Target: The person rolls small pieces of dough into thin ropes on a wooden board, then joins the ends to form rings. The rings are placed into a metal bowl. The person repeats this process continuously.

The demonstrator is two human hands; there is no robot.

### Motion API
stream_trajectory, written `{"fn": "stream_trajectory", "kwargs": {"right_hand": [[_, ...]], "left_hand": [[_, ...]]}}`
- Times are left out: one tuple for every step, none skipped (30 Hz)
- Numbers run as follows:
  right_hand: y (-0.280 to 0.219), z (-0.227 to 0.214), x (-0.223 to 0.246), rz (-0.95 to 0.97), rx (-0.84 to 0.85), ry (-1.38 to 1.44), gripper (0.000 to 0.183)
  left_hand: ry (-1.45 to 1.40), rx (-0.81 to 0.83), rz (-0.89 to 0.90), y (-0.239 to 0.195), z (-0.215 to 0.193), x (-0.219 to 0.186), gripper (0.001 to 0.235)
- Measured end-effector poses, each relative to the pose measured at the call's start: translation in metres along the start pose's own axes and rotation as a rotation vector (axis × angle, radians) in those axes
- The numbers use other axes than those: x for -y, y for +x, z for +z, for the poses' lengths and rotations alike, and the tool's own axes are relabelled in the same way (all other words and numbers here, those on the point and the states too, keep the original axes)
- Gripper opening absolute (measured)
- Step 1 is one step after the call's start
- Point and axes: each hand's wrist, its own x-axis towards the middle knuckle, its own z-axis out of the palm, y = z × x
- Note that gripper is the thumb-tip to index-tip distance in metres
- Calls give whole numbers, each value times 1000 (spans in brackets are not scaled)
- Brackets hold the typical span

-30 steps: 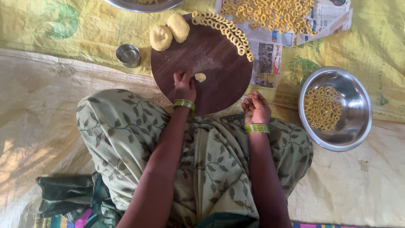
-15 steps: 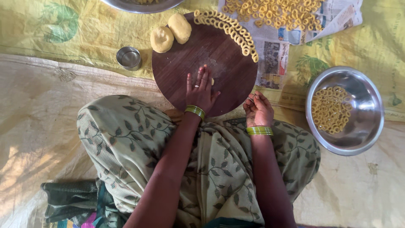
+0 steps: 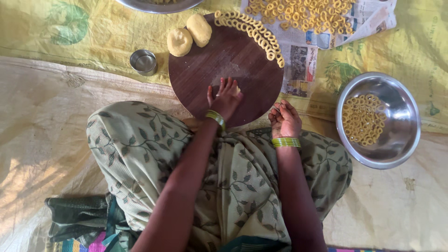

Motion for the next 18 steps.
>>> {"fn": "stream_trajectory", "kwargs": {"right_hand": [[-1,-1,-1,3,-11,-5,21],[-1,-1,-1,5,-23,-10,21],[-1,-2,-2,10,-34,-16,20],[-2,-3,-3,10,-34,-15,20],[-1,-3,-3,8,-32,-13,20],[-1,-2,-3,7,-30,-12,20],[-1,-2,-3,4,-29,-12,20],[0,-3,-3,0,-27,-13,20],[0,-3,-3,-3,-26,-13,21],[1,-3,-3,-2,-30,-12,21],[1,-5,-3,0,-34,-12,20],[1,-7,-2,3,-39,-13,20],[0,-7,-2,5,-33,-9,21],[-1,-9,-2,7,-27,-5,21],[0,-8,-2,10,-23,-1,22],[2,-7,-2,11,-21,-2,22],[1,-7,-2,12,-22,-4,22],[1,-6,-2,12,-22,-6,22]], "left_hand": [[-187,-74,31,3,-2,8,65],[-374,-148,61,4,-5,16,67],[-561,-222,89,4,-6,21,68],[-405,-228,88,2,-4,23,69],[-250,-236,87,0,-2,22,69],[-94,-243,85,-3,1,19,70],[68,-250,164,-8,6,13,73],[231,-256,243,-12,13,4,77],[394,-261,321,-15,19,-2,80],[403,-270,297,-16,23,-7,83],[409,-278,272,-18,28,-11,86],[415,-285,246,-17,32,-12,89],[412,-301,246,-15,33,-11,90],[408,-317,247,-12,34,-10,90],[405,-330,247,-7,34,-8,91],[410,-331,240,-2,34,-7,92],[414,-329,235,1,35,-7,93],[418,-328,230,5,35,-7,94]]}}
